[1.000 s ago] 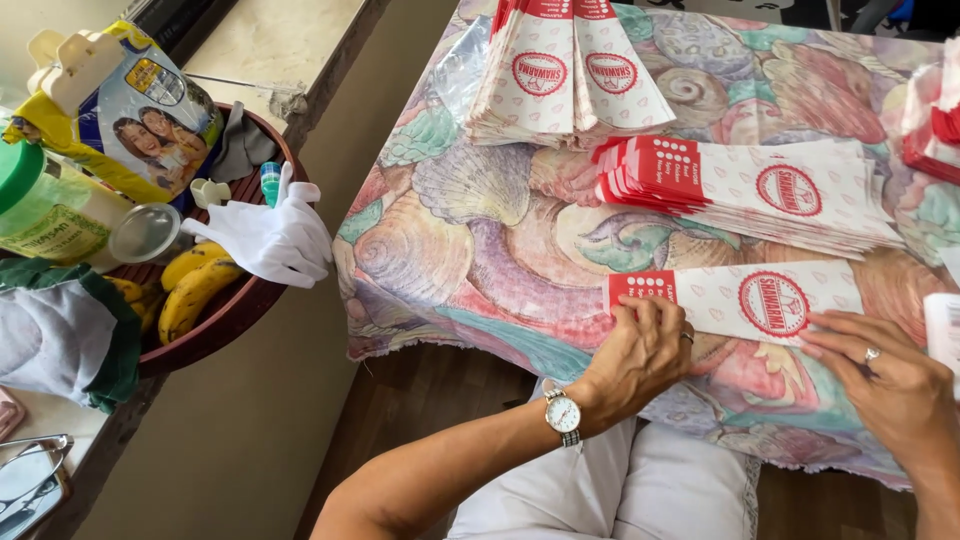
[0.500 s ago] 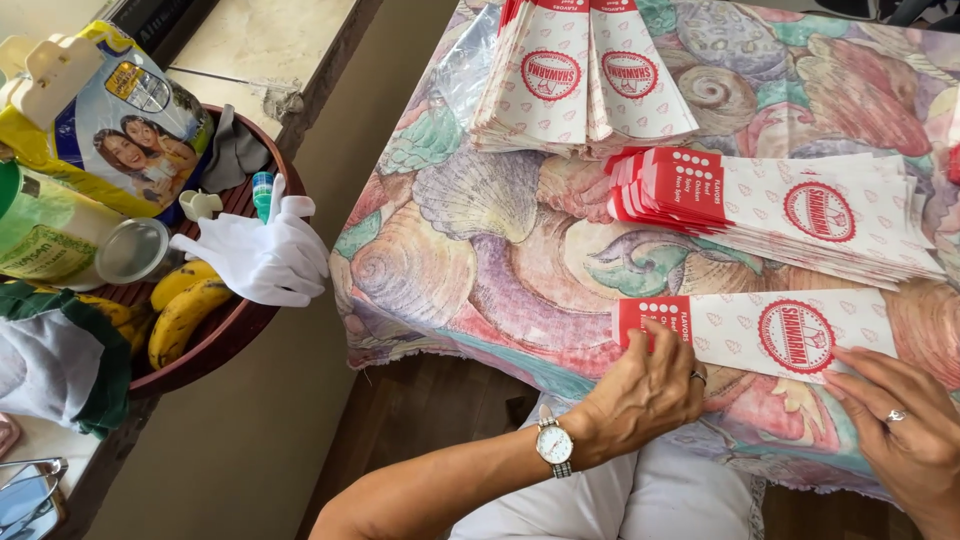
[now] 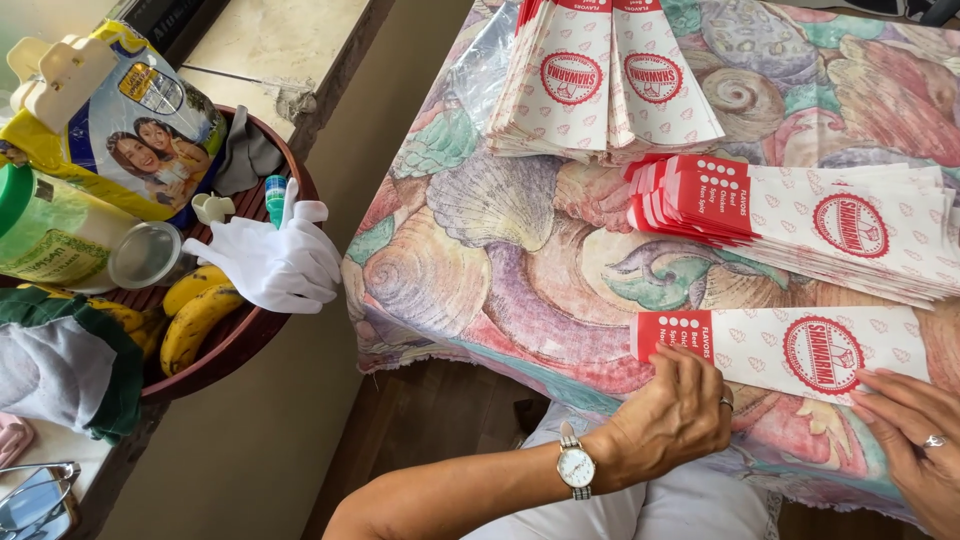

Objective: Manually applying glue to paper templates and folding them to assemble bags

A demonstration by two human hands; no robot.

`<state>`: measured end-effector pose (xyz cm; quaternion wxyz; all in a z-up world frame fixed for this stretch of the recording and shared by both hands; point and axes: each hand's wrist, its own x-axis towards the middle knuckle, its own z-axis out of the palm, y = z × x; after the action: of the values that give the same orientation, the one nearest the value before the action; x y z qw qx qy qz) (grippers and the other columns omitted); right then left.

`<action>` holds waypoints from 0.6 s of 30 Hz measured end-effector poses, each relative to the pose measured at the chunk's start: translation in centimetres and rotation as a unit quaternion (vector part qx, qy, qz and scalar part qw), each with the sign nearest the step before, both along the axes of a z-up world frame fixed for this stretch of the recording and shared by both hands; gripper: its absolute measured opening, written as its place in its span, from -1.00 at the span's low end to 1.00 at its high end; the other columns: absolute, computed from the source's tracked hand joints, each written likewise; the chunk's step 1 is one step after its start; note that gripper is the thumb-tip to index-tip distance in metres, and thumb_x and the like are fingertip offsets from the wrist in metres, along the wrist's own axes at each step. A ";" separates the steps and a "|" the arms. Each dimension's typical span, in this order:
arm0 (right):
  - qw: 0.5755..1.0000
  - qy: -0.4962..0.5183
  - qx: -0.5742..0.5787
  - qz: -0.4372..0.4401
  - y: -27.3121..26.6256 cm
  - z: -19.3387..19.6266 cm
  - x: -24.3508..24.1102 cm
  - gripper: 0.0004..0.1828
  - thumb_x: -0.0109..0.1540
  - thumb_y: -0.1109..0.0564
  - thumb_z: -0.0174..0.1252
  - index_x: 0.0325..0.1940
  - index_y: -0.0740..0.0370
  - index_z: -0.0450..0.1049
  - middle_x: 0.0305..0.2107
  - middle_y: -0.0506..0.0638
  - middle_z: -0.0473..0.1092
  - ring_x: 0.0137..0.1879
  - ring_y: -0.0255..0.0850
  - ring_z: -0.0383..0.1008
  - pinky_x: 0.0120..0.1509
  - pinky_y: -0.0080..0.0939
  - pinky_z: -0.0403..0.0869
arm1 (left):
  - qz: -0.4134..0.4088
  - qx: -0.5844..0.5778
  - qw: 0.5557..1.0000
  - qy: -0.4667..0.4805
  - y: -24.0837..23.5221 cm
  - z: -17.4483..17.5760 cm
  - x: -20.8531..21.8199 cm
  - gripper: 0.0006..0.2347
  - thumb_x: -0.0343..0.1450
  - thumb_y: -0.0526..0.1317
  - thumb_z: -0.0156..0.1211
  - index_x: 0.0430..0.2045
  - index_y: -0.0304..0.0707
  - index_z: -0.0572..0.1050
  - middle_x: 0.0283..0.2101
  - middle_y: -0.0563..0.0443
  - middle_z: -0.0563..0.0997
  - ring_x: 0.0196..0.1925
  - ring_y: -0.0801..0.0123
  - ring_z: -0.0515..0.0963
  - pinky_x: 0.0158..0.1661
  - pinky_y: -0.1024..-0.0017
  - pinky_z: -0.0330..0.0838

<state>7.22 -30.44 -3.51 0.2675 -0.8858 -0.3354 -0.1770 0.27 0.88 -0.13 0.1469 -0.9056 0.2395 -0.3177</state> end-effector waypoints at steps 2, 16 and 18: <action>1.000 -0.004 0.000 0.001 0.1 0.1 0.0 -0.77 0.31 0.36 0.22 0.05 0.39 0.58 0.07 0.18 0.54 0.32 0.10 0.55 0.57 0.03 0.48 | 0.006 0.030 1.000 -0.002 0.0 0.4 0.0 -0.65 0.57 -0.22 -0.27 -0.27 -0.39 0.58 -0.21 -0.41 0.59 -0.24 -0.10 0.58 -0.22 0.17 0.52; 1.000 -0.025 0.010 0.008 0.2 -0.1 0.1 -0.81 0.32 0.39 0.23 0.02 0.41 0.58 0.06 0.19 0.54 0.29 0.10 0.56 0.52 0.00 0.51 | 0.024 0.028 0.999 -0.024 -0.6 0.0 0.1 -0.63 0.58 -0.22 -0.30 -0.22 -0.47 0.56 -0.21 -0.42 0.59 -0.25 -0.11 0.58 -0.22 0.19 0.50; 0.999 -0.031 0.013 0.009 0.2 -0.2 0.1 -0.82 0.33 0.39 0.23 0.03 0.39 0.57 0.07 0.18 0.54 0.30 0.10 0.55 0.52 0.00 0.48 | 0.018 0.026 0.999 -0.006 -0.7 -0.2 0.1 -0.65 0.55 -0.24 -0.31 -0.23 -0.46 0.54 -0.19 -0.46 0.58 -0.24 -0.17 0.57 -0.22 0.15 0.48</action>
<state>7.30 -30.23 -3.75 0.2701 -0.8731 -0.3494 -0.2064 0.35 0.22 -0.34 0.1770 -0.9039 0.2304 -0.3139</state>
